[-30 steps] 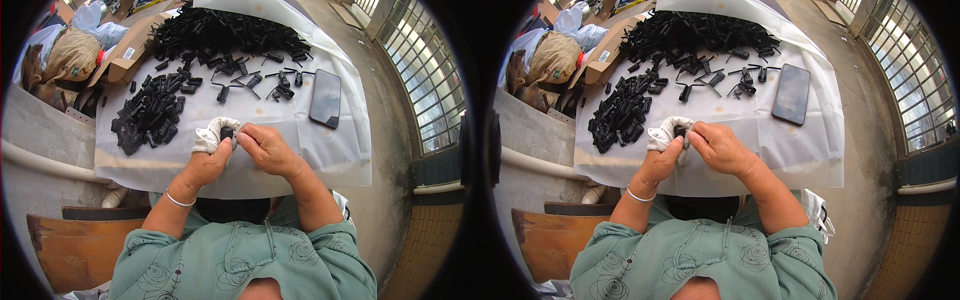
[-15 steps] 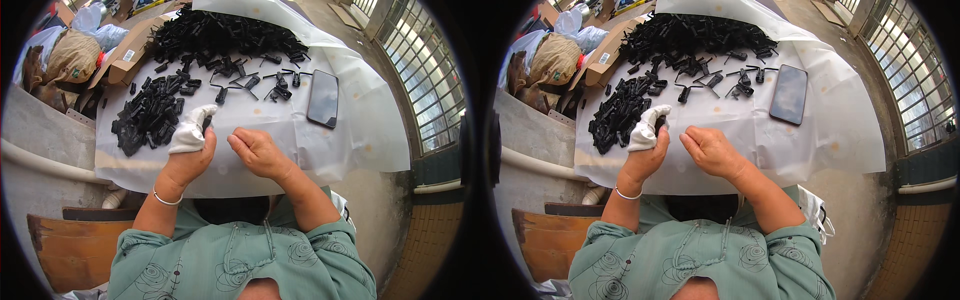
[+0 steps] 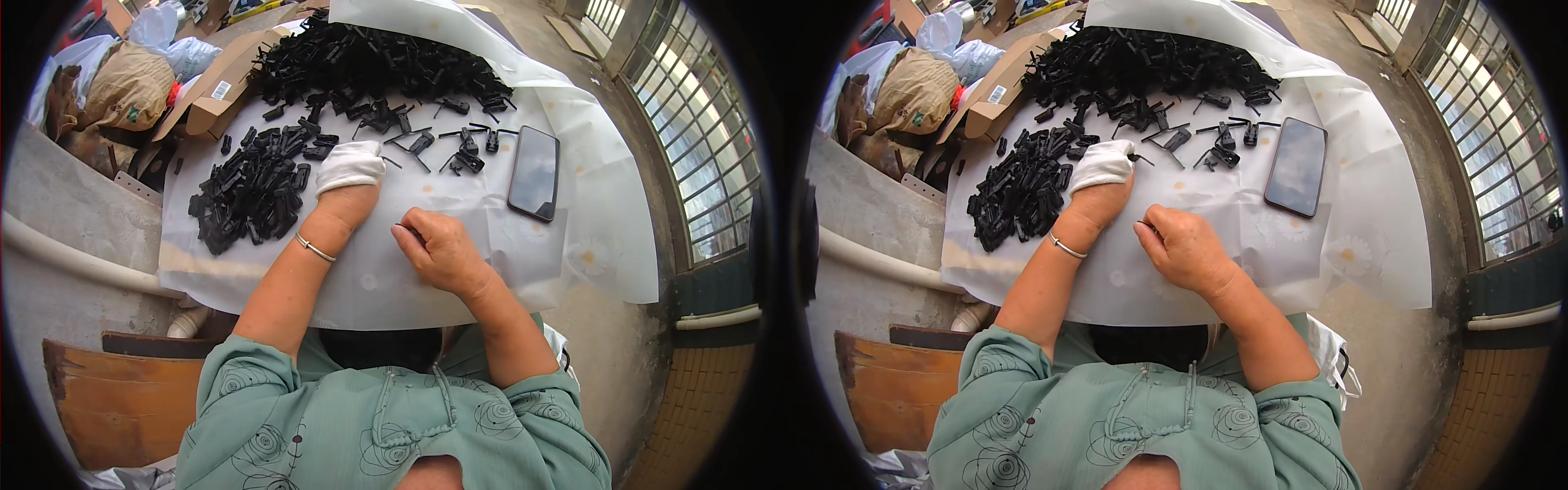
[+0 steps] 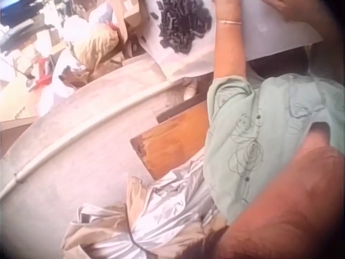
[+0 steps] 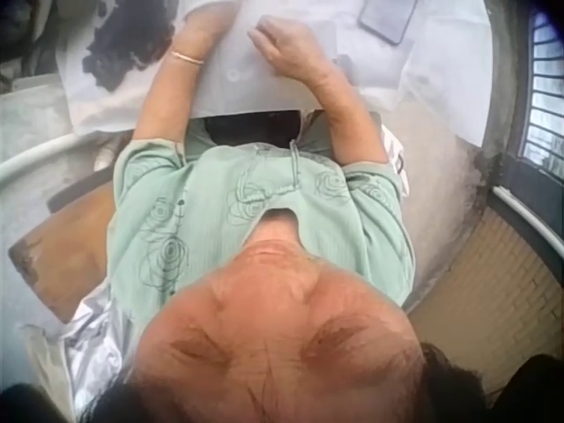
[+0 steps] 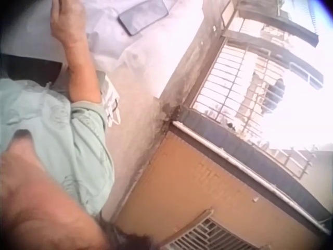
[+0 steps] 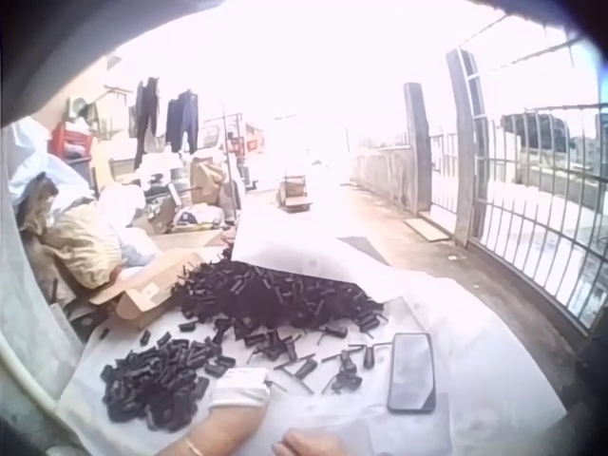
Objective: Cleaning individual small black plastic components with a white cloth.
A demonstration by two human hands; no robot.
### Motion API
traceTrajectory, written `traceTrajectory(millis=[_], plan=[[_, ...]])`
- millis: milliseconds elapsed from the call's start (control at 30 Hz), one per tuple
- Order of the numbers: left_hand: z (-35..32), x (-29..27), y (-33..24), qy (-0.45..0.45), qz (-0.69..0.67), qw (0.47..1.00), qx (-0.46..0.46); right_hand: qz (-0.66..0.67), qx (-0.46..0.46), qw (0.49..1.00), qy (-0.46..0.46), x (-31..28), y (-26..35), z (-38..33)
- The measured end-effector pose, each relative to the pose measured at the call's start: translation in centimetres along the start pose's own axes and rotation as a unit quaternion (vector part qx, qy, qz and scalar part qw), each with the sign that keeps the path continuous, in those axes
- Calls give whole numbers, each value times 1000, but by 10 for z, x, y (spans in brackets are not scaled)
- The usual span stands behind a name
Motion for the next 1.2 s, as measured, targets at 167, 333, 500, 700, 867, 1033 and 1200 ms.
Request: traceTrajectory(millis=[167, 333, 500, 700, 867, 1033, 1200], plan=[[-41, -30, 12, -93, -327, 940, 15, -87, -13, 995, -48, -16, 5, 1], [-77, -35, -1, 89, -474, 876, -8, -135, -22, 985, -104, -20, 13, -1], [-93, -37, 3, 164, -571, 802, -70, -20, -101, 989, -102, -14, 27, -3], [-100, -54, -5, 67, -642, 763, 28, 276, 191, 939, -73, 0, -14, -17], [-102, -49, -19, 61, -665, 743, 38, 316, 215, 924, 4, 11, 1, -17], [-95, -38, -17, 31, -669, 743, 0, 181, 40, 982, -33, -10, 20, -11], [-102, -19, -20, 181, -661, 727, -43, -1, -27, 986, -164, -36, 28, -14]])
Point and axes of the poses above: each hand's wrist, its own z-axis towards the middle knuckle, its own x-axis out of the palm, y = z × x, the point moved 8 cm from there along z, towards the middle knuckle, and after that the axes turned 11 degrees about -x, right-handed, at the moved point
